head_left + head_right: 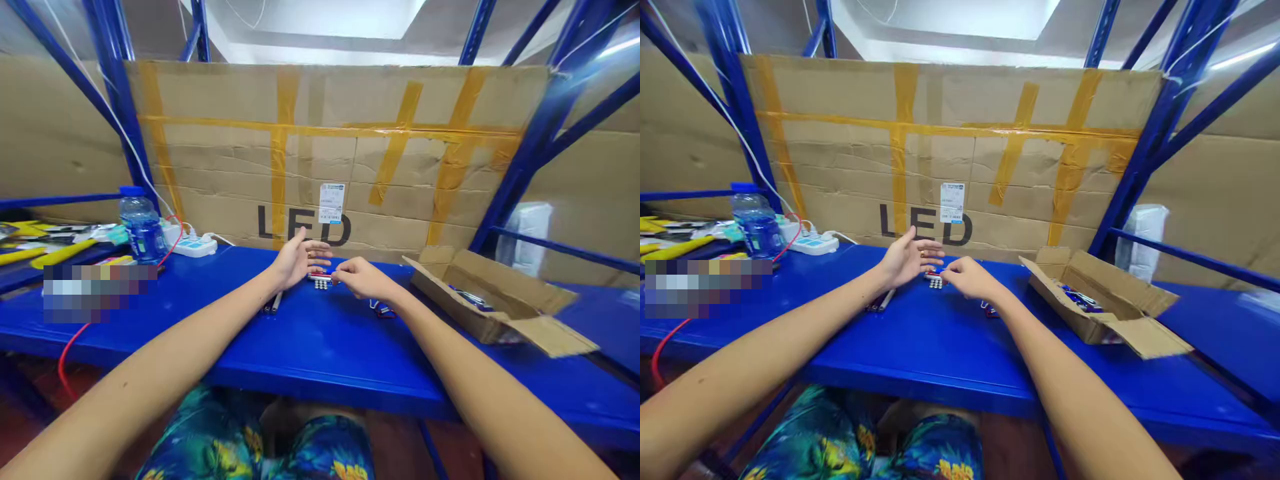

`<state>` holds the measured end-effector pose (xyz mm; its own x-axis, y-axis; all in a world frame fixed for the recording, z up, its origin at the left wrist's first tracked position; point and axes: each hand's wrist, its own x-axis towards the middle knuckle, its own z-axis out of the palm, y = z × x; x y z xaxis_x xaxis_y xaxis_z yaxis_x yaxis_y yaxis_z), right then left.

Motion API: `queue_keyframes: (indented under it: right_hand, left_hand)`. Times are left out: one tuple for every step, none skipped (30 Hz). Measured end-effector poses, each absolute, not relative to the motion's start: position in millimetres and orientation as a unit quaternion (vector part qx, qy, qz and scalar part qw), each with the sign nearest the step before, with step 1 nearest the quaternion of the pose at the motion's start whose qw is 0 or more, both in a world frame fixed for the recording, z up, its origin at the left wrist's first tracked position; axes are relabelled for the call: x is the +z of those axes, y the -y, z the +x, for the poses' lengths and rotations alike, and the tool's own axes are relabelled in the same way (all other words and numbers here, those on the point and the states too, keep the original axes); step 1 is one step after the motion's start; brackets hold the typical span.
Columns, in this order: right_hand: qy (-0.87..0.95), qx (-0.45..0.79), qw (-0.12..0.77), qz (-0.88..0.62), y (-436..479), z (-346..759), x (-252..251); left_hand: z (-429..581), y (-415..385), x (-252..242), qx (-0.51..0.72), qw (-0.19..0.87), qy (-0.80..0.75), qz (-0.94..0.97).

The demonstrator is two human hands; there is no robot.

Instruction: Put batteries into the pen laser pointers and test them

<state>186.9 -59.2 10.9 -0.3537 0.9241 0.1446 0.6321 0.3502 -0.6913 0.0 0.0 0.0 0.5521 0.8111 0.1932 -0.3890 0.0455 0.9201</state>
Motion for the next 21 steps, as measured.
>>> queue_keyframes:
  right_hand:
    - [0.773,0.277,0.274,-0.501,58.3,187.4,10.7]
    - [0.770,0.282,0.279,-0.501,57.5,187.9,10.5]
    - [0.767,0.285,0.282,-0.501,56.8,188.3,10.3]
    - [0.766,0.287,0.285,-0.500,56.3,188.6,10.2]
    - [0.764,0.288,0.287,-0.500,56.0,188.9,10.2]
    - [0.765,0.288,0.287,-0.500,55.8,189.0,10.2]
    - [0.766,0.287,0.286,-0.500,55.8,189.0,10.4]
    - [0.766,0.286,0.284,-0.501,56.0,189.0,10.7]
    - [0.767,0.285,0.283,-0.501,56.1,188.8,10.9]
    - [0.768,0.283,0.282,-0.501,56.3,188.7,11.2]
    - [0.768,0.281,0.283,-0.502,56.3,188.7,11.3]
    - [0.768,0.279,0.283,-0.502,56.3,188.7,11.4]
    - [0.769,0.277,0.284,-0.502,56.1,188.7,11.3]
    - [0.770,0.277,0.283,-0.500,55.8,188.8,11.1]
    - [0.770,0.279,0.283,-0.499,55.4,188.9,10.8]
    - [0.770,0.283,0.283,-0.497,55.0,189.0,10.6]
    - [0.770,0.288,0.283,-0.494,54.8,189.0,10.4]
    - [0.769,0.293,0.286,-0.491,54.7,189.0,10.4]
    - [0.767,0.295,0.289,-0.491,54.7,189.0,10.5]
    - [0.764,0.296,0.294,-0.492,54.9,189.0,10.7]
    - [0.762,0.295,0.298,-0.493,55.1,189.0,10.9]
  left_hand:
    - [0.1,0.0,-0.7,0.431,0.696,-0.198,0.539]
    - [0.1,0.0,-1.3,0.431,0.696,-0.200,0.539]
    - [0.2,0.1,-1.7,0.431,0.695,-0.201,0.539]
    - [0.3,0.2,-2.0,0.430,0.695,-0.202,0.540]
    - [0.5,0.4,-2.1,0.430,0.694,-0.202,0.541]
    - [0.7,0.5,-2.2,0.430,0.693,-0.201,0.543]
    - [0.9,0.6,-2.1,0.430,0.692,-0.200,0.544]
    - [1.1,0.7,-2.0,0.431,0.690,-0.200,0.545]
    - [1.3,0.7,-2.0,0.433,0.689,-0.201,0.546]
    - [1.5,0.7,-1.9,0.434,0.687,-0.202,0.546]
    - [1.7,0.6,-1.9,0.434,0.686,-0.203,0.547]
    - [1.9,0.5,-1.9,0.433,0.685,-0.204,0.549]
    - [2.1,0.5,-2.0,0.431,0.685,-0.204,0.551]
    - [2.3,0.5,-2.1,0.429,0.684,-0.205,0.553]
    - [2.4,0.5,-2.3,0.427,0.684,-0.205,0.555]
    - [2.6,0.6,-2.4,0.427,0.683,-0.206,0.556]
    - [2.7,0.7,-2.6,0.427,0.682,-0.207,0.557]
    - [2.8,0.8,-2.7,0.427,0.681,-0.207,0.557]
    - [2.9,0.9,-2.9,0.427,0.682,-0.206,0.557]
    - [2.9,0.9,-3.0,0.425,0.683,-0.204,0.557]
    - [3.0,1.0,-3.0,0.424,0.685,-0.202,0.557]
